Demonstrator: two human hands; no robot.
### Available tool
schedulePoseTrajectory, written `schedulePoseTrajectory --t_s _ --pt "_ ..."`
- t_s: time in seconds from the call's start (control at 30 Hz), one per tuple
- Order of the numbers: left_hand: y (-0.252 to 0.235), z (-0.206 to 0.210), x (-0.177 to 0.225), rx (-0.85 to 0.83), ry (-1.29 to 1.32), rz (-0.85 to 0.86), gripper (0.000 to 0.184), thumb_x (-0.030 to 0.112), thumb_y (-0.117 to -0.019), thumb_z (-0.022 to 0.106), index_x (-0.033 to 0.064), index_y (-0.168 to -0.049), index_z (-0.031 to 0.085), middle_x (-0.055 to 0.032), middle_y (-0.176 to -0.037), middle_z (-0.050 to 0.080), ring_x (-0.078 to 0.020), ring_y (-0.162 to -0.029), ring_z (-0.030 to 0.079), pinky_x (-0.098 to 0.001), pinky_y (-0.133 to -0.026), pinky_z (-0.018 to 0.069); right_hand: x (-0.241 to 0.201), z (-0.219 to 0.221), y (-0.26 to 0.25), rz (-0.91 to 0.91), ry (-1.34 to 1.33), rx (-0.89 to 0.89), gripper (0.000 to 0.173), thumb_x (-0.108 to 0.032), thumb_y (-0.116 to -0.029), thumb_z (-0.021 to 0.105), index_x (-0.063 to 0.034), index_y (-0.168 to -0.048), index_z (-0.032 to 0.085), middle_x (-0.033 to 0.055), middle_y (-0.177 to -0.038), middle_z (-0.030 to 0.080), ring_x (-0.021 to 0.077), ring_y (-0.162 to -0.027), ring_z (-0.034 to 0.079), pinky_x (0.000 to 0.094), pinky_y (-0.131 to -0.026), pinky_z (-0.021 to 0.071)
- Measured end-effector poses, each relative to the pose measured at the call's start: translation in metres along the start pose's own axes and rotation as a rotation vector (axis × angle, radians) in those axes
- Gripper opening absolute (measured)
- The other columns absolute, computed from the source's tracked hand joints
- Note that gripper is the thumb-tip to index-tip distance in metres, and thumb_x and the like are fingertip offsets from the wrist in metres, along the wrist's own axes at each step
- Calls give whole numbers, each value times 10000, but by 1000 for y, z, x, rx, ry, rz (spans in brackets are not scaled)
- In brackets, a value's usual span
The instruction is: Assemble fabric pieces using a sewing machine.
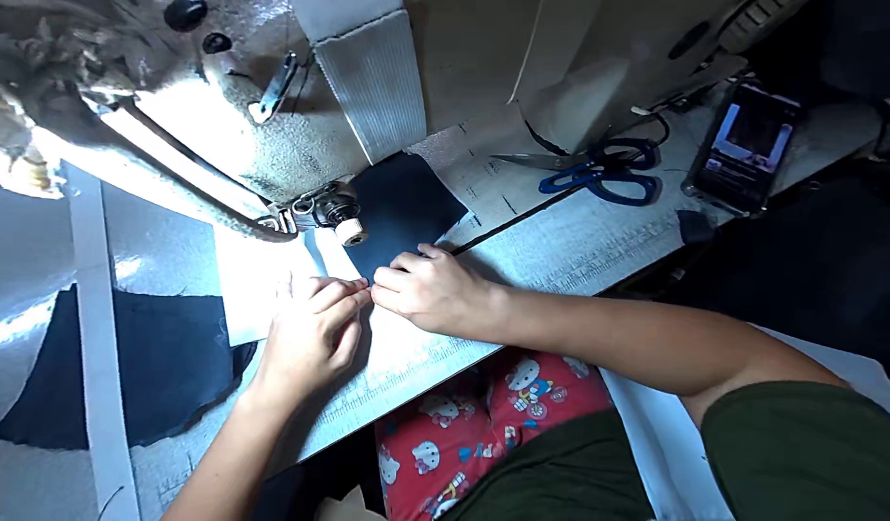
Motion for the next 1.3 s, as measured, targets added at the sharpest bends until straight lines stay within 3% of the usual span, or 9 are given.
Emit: schedulePoseTrajectory --t_s 0.2,0.37,0.57,0.7,0.8,0.9,1.0,1.2,1.3 --pt "-13 -5 -13 9 -71 -7 370 190 -926 440 5 -953 758 -153 -1048 735 -387 -1100 672 -779 -1000 300 4 -2 -21 69 -19 -130 162 -25 -960 596 -63 -1023 740 111 -1047 709 325 -1007 690 484 -759 542" --pt "-21 -7 -20 6 -146 -20 378 212 -921 441 -14 -931 744 -192 -1056 719 -450 -1136 636 -762 -1005 319 12 2 -35 96 -51 -161 208 -26 -996 543 -29 -1073 736 133 -1099 709 344 -1020 669 490 -769 507" --pt "-25 -5 -24 -32 -173 -141 446 203 -915 434 -19 -1151 741 -199 -1217 699 -460 -1214 606 -808 -1053 232 13 13 -34 119 75 -85 300 43 -967 544 -20 -1200 722 134 -1204 711 347 -1151 665 530 -864 529" --pt "-29 -2 -23 -4 -186 -208 437 180 -925 443 -14 -1196 726 -188 -1273 687 -459 -1267 578 -806 -1074 214 15 17 -32 123 89 1 314 50 -944 579 -28 -1210 727 134 -1218 719 337 -1194 664 569 -915 523" --pt "-30 3 -19 -8 -224 -281 437 184 -970 435 -1 -1275 687 -171 -1357 650 -441 -1340 533 -805 -1093 197 21 22 -30 147 5 71 337 89 -909 609 -44 -1191 737 146 -1255 713 351 -1214 662 696 -1030 412" --pt "-29 7 -16 -54 -241 -375 497 215 -1003 376 39 -1410 600 -131 -1493 559 -405 -1455 422 -799 -1116 160 28 24 -29 156 -22 113 330 51 -926 591 -87 -1180 750 105 -1294 709 323 -1232 659 703 -1079 367" --pt "-29 6 -12 -67 -218 -424 506 216 -1027 369 60 -1475 543 -119 -1549 507 -390 -1500 357 -794 -1129 137 31 21 -30 194 -96 111 274 -14 -959 573 -52 -1179 733 125 -1316 697 351 -1268 635 704 -1079 362" --pt "-17 -7 9 191 -185 -322 299 153 -974 552 50 -1180 742 -161 -1331 669 -439 -1351 530 -786 -1094 245 40 11 -30 302 -46 98 269 -106 -979 608 -4 -1201 719 203 -1328 663 422 -1332 557 691 -1096 352" --pt "5 -21 28 249 -258 -482 281 169 -984 577 40 -1168 746 -167 -1235 691 -390 -1191 630 -691 -1050 376 46 9 -28 307 -13 114 260 -124 -992 574 20 -1149 724 244 -1289 667 460 -1312 557 691 -1083 363"
Point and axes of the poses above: each hand's wrist, its own y-axis away from the middle knuckle, its own z-axis out of the palm, x = y × z, the point moved 1 cm from there along -y, towards the middle knuckle
